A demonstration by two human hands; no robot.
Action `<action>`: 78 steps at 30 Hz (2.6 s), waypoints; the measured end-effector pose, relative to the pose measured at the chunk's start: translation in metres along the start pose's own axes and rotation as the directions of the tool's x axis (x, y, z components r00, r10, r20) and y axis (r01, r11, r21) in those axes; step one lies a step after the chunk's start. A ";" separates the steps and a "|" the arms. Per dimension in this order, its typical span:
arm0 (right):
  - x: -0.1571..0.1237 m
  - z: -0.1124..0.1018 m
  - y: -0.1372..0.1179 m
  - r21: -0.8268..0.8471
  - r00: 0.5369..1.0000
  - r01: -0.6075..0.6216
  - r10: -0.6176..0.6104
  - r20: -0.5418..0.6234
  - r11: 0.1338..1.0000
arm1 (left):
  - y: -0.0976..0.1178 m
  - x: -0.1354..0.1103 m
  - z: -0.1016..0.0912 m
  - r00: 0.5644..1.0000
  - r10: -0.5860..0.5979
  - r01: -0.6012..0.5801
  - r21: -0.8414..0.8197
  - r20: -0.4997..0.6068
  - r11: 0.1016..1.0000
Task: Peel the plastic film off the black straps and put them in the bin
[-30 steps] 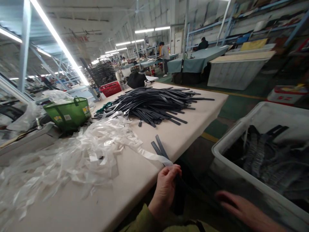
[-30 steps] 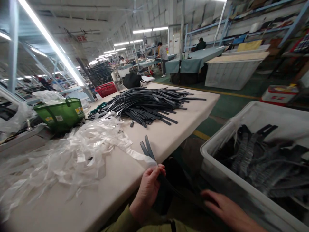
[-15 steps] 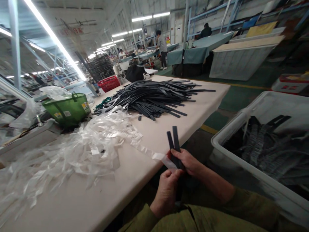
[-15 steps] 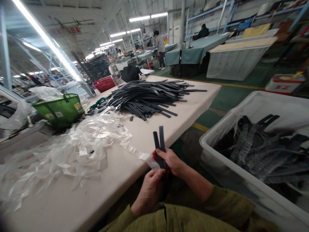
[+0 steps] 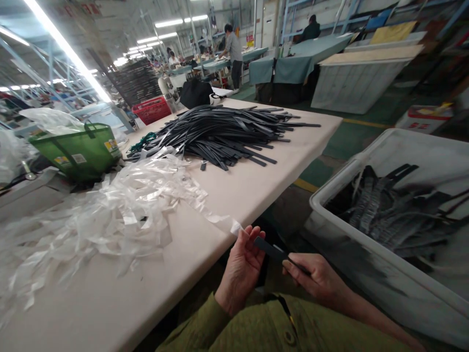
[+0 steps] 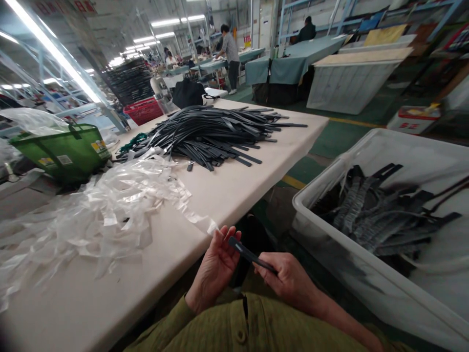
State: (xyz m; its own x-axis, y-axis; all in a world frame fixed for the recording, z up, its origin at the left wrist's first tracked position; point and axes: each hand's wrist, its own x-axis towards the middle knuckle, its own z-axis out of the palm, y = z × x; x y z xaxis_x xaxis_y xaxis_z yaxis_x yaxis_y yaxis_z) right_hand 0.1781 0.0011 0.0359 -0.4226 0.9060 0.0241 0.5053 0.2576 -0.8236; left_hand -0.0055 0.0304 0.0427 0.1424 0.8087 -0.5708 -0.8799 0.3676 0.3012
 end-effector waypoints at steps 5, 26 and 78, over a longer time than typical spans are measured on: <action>0.015 0.004 -0.004 -0.127 0.995 0.093 -0.097 -0.024 0.987 | -0.002 -0.003 0.001 1.000 0.012 -0.012 0.007 -0.007 1.000; 0.024 0.002 -0.009 -0.127 0.997 -0.066 0.070 0.032 0.990 | 0.000 -0.003 -0.011 0.984 0.095 -0.133 0.264 0.152 0.955; -0.040 0.005 0.068 0.245 0.878 -0.451 0.378 0.294 0.858 | -0.021 0.013 -0.035 0.993 0.105 -0.089 0.257 -0.051 0.962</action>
State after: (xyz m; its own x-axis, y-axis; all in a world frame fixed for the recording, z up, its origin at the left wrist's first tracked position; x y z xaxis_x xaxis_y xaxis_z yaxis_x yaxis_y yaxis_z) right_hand 0.2258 -0.0194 -0.0242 -0.4010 0.7943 -0.4564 0.4396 -0.2702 -0.8566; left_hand -0.0011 0.0170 0.0026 0.0259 0.8183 -0.5742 -0.7427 0.4002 0.5369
